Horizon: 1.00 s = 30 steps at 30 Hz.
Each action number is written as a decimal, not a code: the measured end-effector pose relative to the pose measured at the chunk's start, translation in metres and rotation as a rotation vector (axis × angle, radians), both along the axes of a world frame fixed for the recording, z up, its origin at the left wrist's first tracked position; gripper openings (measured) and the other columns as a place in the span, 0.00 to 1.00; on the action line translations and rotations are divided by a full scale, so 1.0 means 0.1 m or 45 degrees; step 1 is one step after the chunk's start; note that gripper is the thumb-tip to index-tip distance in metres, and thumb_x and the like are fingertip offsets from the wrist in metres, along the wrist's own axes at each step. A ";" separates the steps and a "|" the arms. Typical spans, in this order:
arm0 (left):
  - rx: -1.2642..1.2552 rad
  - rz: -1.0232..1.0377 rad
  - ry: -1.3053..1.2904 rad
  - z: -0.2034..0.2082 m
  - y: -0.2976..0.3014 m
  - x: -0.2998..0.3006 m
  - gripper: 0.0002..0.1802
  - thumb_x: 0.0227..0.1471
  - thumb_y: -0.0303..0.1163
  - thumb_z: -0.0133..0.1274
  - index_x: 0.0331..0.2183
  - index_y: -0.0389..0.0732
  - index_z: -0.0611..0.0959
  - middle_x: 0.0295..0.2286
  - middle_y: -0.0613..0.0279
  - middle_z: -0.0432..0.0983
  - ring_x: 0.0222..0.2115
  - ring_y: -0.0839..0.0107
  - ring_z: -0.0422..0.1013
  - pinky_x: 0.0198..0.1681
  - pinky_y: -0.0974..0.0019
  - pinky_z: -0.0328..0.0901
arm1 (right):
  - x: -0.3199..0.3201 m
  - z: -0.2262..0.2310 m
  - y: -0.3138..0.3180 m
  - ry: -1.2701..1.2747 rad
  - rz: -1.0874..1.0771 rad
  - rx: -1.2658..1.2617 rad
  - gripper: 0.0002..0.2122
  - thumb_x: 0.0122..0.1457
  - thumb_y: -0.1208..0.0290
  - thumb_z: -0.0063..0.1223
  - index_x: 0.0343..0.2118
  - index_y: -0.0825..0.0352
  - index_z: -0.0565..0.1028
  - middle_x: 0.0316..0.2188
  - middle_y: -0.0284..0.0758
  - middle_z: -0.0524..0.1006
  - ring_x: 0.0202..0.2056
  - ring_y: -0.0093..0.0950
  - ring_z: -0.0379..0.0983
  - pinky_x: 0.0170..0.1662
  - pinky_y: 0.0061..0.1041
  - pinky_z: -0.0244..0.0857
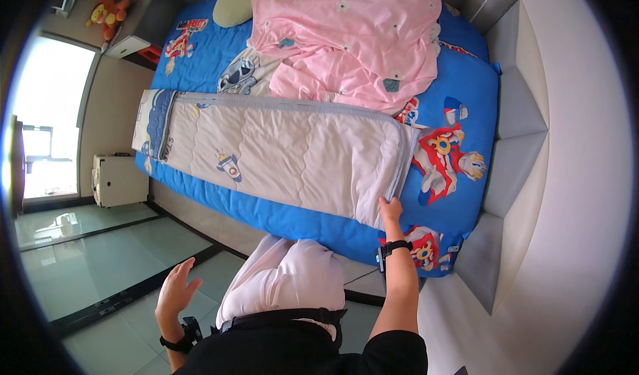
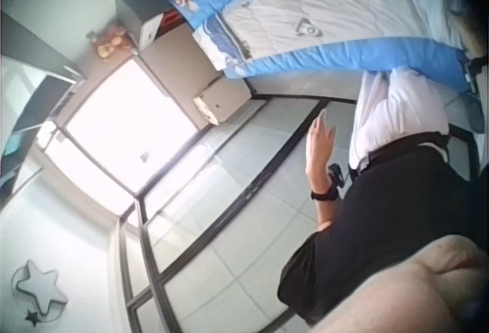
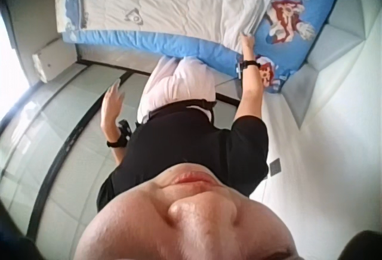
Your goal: The person folds a patterned blanket on a bed and places it inside an overhead storage compartment in a bedroom.
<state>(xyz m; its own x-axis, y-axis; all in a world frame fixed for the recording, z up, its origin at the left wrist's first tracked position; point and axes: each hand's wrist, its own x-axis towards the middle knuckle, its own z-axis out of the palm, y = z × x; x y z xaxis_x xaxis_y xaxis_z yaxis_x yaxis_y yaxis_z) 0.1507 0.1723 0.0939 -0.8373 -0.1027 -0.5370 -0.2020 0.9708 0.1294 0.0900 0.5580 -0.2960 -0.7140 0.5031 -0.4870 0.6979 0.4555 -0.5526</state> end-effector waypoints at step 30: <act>-0.076 0.059 -0.063 -0.02 -0.04 0.09 0.24 0.35 0.30 0.51 0.39 0.35 0.66 0.34 0.50 0.67 0.36 0.56 0.63 0.39 0.64 0.57 | -1.31 0.15 0.41 0.185 0.306 0.517 0.14 0.38 0.63 0.48 0.22 0.71 0.69 0.24 0.47 0.70 0.29 0.43 0.66 0.33 0.35 0.59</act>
